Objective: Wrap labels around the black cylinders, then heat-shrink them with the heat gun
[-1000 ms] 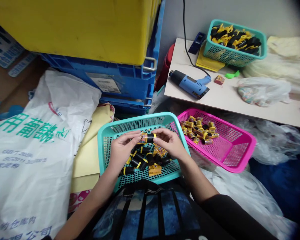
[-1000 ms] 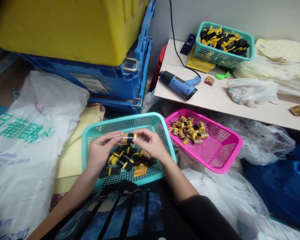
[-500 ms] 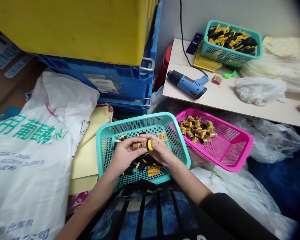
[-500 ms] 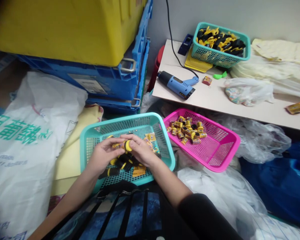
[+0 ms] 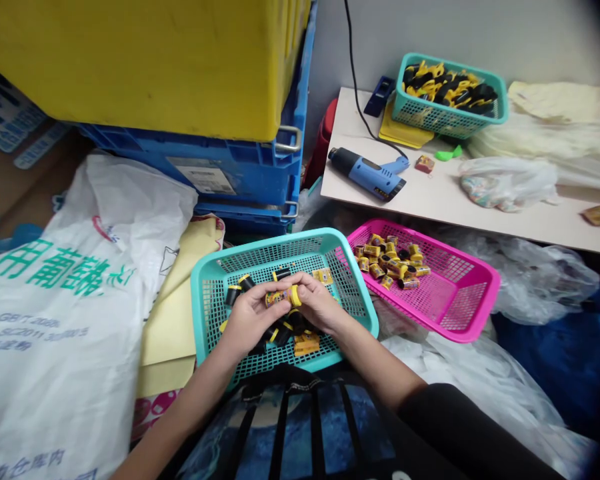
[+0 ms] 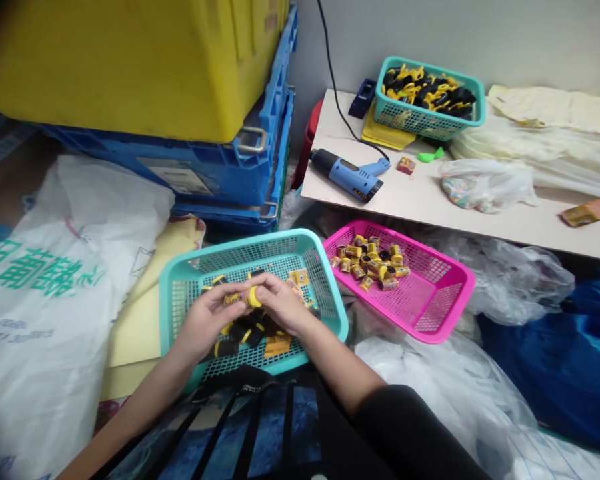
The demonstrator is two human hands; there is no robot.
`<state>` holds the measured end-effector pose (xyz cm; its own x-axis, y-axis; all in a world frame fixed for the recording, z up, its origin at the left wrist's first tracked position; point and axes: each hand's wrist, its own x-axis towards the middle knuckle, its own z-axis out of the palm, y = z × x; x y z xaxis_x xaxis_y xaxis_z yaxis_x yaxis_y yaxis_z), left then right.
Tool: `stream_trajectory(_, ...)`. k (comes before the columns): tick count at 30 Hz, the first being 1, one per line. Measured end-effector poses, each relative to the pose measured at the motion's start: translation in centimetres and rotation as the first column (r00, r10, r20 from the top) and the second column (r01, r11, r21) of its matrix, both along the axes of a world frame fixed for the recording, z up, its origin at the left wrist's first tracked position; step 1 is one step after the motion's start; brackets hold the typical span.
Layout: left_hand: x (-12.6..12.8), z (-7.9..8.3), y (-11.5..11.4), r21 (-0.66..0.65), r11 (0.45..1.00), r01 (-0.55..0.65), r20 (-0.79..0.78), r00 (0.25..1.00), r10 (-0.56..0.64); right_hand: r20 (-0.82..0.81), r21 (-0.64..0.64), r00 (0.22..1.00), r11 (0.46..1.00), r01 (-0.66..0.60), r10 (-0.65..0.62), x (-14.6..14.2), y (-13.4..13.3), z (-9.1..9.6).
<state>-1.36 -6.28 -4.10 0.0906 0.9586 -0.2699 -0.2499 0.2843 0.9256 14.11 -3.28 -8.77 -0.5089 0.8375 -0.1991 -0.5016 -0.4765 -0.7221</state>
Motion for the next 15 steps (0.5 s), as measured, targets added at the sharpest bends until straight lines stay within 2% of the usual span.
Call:
stream_trajectory(3, -0.6, 0.2, -0.2, -0.116, 0.989, 0.091, 0.13, 0.989, -0.076, -0.068, -0.06, 0.997, 0.997, -0.038, 0.034, 0.3, -0.1, 0.6)
stream_trajectory(5, -0.9, -0.1, -0.2, -0.149, 0.986, 0.072, 0.1, 0.993, -0.058, -0.094, -0.051, 0.994, 0.997, -0.053, 0.048, 0.4, -0.2, 1.0)
stream_trajectory(10, -1.2, -0.7, 0.1, -0.114, 0.993, -0.024, 0.01, 1.0, 0.025, -0.097, -0.016, 0.993, 0.998, -0.064, 0.063, 0.3, -0.6, 1.3)
stream_trajectory(15, -1.5, 0.4, 0.0, -0.081, 0.991, 0.103, 0.167, 0.982, -0.088, -0.083, 0.026, 0.996, 0.999, -0.043, 0.045, 0.0, -0.6, 1.0)
